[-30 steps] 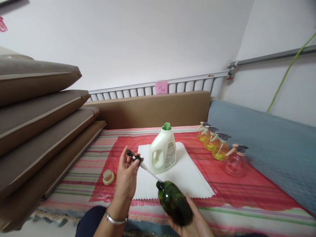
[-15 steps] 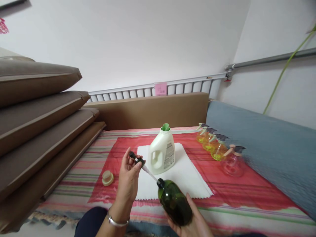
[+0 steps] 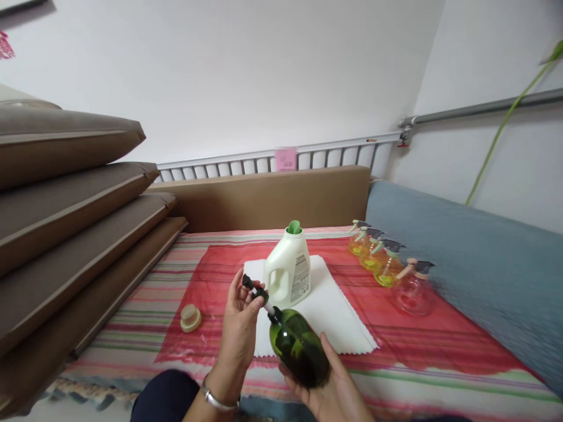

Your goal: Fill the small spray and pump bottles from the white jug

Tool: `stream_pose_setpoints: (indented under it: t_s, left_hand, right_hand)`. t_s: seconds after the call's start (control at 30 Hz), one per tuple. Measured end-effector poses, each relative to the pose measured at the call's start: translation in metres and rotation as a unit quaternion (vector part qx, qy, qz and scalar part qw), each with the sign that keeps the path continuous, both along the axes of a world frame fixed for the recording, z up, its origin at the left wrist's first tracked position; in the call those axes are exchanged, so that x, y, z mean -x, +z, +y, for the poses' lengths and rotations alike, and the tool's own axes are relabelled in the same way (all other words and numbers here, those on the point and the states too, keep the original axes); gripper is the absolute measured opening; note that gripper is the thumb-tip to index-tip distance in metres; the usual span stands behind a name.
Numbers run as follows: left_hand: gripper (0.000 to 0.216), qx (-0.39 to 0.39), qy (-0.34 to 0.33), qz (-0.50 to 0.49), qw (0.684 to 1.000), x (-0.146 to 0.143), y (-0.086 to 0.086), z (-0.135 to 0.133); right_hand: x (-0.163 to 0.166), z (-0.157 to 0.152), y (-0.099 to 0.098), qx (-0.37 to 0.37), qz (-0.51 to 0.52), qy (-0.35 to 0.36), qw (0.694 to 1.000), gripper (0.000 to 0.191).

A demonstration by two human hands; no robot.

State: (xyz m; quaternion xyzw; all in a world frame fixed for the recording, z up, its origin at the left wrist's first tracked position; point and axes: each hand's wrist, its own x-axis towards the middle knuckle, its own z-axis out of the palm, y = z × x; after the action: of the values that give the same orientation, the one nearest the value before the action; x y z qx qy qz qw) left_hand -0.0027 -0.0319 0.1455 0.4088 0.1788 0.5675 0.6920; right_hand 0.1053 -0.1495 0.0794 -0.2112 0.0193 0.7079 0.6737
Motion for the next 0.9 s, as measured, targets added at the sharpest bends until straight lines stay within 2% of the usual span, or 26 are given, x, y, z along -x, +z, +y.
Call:
stream_pose_setpoints:
  t_s: [0.3,0.5,0.9]
  left_hand:
    - [0.071,0.014,-0.004,0.001,1.000,-0.001,-0.006,-0.002]
    - [0.063,0.003,-0.010,0.018,1.000,-0.001,-0.015,0.000]
    - [0.071,0.025,-0.045,0.024,0.998,-0.001,-0.014,-0.003]
  right_hand:
    - [0.010,0.008,0.019,0.002,-0.001,-0.030,1.000,0.053]
    - [0.013,0.008,0.027,0.015,-0.012,-0.047,0.999,0.057]
    - [0.011,0.007,0.022,0.020,-0.007,-0.047,0.999,0.056]
